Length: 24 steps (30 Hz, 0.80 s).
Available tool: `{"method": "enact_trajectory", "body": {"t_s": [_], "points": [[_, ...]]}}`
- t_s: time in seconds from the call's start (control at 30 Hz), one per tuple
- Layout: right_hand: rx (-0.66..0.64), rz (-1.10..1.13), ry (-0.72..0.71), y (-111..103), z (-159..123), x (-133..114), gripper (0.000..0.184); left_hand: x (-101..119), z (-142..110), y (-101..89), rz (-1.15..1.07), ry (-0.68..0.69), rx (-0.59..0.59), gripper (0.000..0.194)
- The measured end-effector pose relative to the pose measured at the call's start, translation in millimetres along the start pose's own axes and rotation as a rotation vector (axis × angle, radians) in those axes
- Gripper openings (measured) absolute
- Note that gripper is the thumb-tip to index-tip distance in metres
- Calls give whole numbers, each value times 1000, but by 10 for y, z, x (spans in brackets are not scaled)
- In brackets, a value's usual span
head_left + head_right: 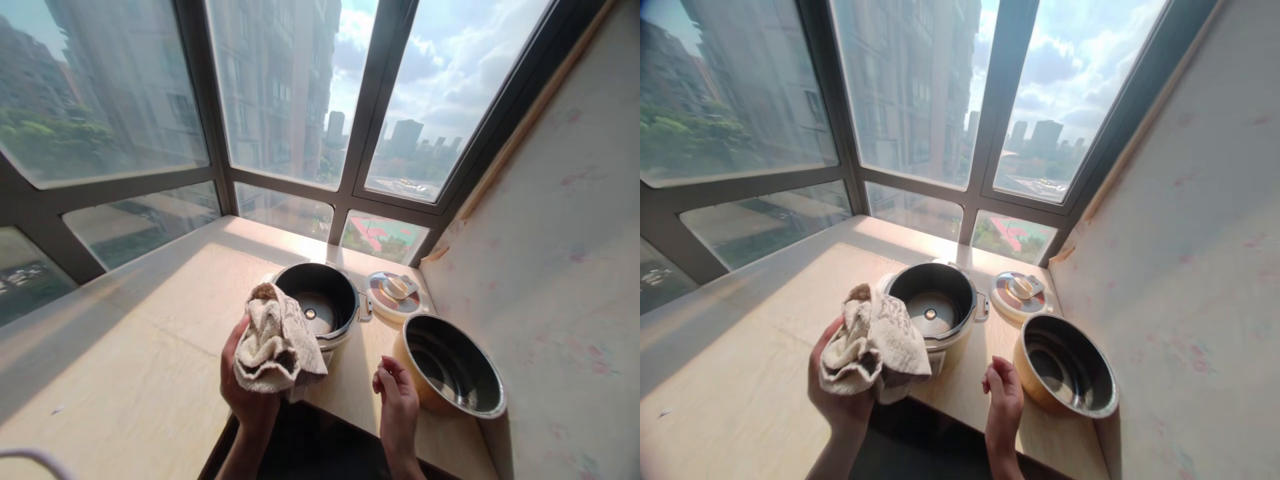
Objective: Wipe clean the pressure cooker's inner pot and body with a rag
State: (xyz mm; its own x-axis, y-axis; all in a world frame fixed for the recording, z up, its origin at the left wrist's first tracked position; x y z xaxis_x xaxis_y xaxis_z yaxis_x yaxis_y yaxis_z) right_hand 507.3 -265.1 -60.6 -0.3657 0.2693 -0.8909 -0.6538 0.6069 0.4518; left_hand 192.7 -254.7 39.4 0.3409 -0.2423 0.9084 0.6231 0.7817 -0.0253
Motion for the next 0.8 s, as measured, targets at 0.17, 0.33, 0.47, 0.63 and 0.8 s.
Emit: {"method": "enact_trajectory", "body": {"t_s": [0.17, 0.33, 0.47, 0.63, 0.8], "points": [[-223, -91, -222, 850, 469, -512, 29, 470, 934, 514, 77, 305, -28, 60], [-435, -472, -474, 1621, 1078, -572, 43, 356, 1267, 1539, 318, 663, -497, 47], [-646, -865, -448, 2027, 1390, -260, 49, 180, 1228, 2027, 483, 842, -773, 50], [-821, -1277, -182, 2127, 1449, 129, 42, 51, 899, 2375, 877, 1300, -1060, 59], [-789, -1341, -119, 2117, 1429, 140, 34, -102, 574, 2479, 939, 1601, -1212, 52]]}}
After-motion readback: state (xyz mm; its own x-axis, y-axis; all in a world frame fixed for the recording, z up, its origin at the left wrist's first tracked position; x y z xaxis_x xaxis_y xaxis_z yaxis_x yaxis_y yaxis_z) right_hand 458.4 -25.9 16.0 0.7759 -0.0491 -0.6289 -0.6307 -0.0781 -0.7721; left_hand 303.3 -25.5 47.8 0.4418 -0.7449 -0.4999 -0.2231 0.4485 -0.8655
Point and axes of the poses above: each hand's wrist, its own z-axis towards the middle knuckle, its own y-axis out of the palm, x = y × z, the point moved 7 cm from there along z, towards the middle knuckle, and after that the axes turned 14 degrees about z, right-handed, at the moved point
